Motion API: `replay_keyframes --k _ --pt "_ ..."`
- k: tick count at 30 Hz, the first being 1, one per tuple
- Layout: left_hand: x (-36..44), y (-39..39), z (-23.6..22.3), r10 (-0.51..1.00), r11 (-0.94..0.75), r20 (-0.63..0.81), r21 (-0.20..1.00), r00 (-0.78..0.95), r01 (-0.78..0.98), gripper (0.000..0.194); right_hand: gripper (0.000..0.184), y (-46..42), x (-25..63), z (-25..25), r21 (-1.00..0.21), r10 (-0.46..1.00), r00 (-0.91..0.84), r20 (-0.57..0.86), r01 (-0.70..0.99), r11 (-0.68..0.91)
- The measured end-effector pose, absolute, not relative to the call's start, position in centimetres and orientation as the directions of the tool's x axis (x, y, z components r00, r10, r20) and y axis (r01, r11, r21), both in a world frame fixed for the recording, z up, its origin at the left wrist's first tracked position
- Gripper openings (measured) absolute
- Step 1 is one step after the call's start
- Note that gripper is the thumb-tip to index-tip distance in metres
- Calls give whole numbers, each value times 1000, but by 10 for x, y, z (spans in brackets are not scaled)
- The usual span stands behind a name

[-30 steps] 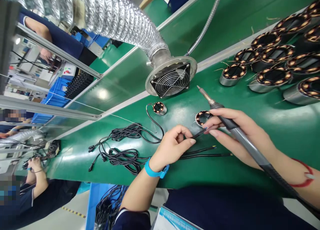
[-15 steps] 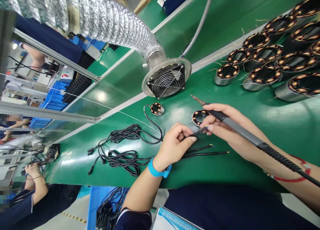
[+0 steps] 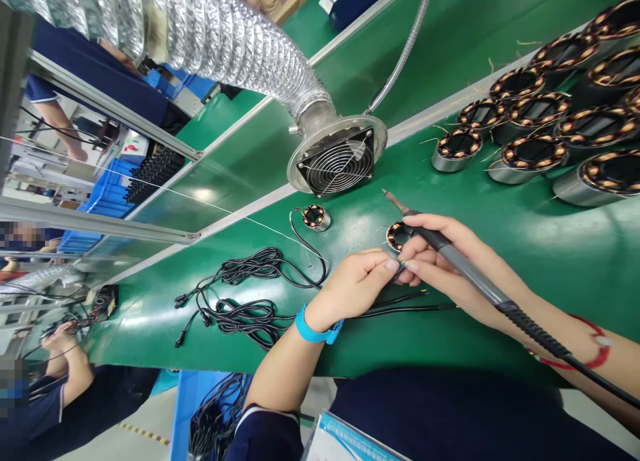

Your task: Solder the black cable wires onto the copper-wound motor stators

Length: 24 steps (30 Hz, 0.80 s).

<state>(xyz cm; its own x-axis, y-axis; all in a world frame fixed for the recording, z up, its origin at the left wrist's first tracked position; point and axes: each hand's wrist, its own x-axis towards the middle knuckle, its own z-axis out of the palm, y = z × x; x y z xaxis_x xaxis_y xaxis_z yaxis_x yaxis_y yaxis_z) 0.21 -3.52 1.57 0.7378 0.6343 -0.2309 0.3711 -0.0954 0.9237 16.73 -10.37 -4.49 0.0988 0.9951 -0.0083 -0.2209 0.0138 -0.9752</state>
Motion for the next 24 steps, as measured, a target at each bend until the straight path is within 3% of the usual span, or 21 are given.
replay_keyframes --k 6,9,12,18,24 --pt "-2 -35 14 494 281 -420 906 761 318 58 50 -105 171 -34 -980 1000 12 -3 -200 0" --pt "-2 -36 11 364 495 -522 810 771 314 64 42 -106 175 -25 -996 998 13 59 -73 60" --pt "-2 -37 12 309 584 -552 753 774 304 62 36 -108 174 -21 -981 982 33 188 60 186" --pt "1 -41 17 499 571 -547 791 672 220 42 33 -108 168 -27 -928 938 44 343 169 331" --pt "7 -29 5 776 418 -454 890 438 181 13 40 -108 184 -19 -944 973 172 154 316 94"
